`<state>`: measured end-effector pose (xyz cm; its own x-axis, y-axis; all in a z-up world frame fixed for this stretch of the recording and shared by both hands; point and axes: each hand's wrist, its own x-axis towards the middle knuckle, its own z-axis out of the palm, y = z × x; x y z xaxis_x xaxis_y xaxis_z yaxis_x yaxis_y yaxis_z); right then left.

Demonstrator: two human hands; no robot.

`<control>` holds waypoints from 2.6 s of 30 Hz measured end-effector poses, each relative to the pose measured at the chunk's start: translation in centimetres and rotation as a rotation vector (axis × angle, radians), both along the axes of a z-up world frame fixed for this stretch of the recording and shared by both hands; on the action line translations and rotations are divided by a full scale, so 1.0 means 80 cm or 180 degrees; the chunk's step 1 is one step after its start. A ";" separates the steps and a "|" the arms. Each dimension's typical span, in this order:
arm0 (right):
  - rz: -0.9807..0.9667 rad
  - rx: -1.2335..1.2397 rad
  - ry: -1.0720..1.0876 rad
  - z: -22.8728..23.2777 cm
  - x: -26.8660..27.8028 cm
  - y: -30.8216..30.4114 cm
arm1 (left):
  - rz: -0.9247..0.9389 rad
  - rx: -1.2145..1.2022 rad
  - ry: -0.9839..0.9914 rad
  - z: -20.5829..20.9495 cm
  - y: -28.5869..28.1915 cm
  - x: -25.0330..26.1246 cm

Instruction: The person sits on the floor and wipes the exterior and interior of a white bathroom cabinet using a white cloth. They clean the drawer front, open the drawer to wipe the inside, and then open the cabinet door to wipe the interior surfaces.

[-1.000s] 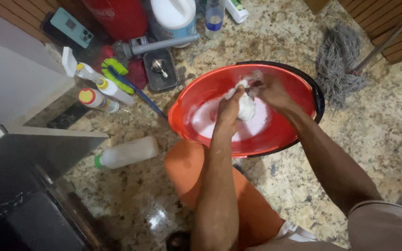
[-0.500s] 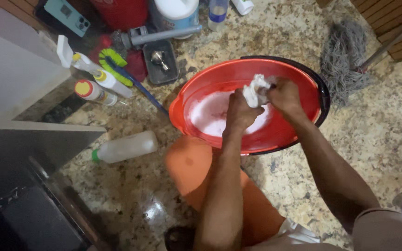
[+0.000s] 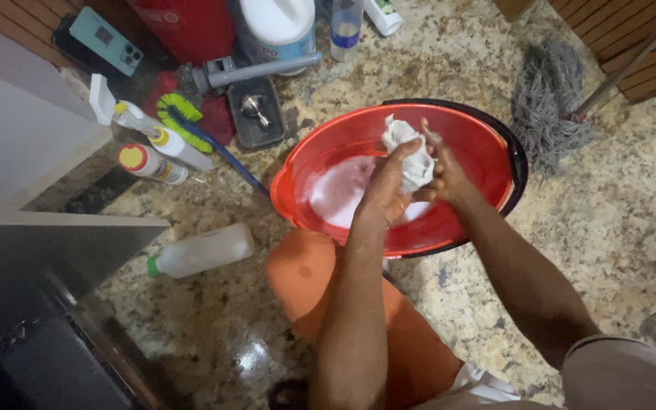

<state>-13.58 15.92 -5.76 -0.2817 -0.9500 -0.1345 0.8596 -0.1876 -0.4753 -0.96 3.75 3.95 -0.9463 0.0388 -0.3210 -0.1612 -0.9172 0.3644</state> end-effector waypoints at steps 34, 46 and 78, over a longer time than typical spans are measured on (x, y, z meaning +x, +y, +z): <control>-0.1033 0.2967 0.5803 -0.080 -0.021 -0.095 | -0.0881 -0.5576 -0.2164 -0.018 0.036 0.008; -0.0427 -0.0169 0.0162 0.139 -0.018 -0.051 | -0.0417 -0.0238 -0.0075 0.056 0.025 0.008; -0.2071 0.3451 0.5056 0.056 0.026 -0.133 | -0.0118 -0.5280 -0.2239 -0.005 0.027 0.009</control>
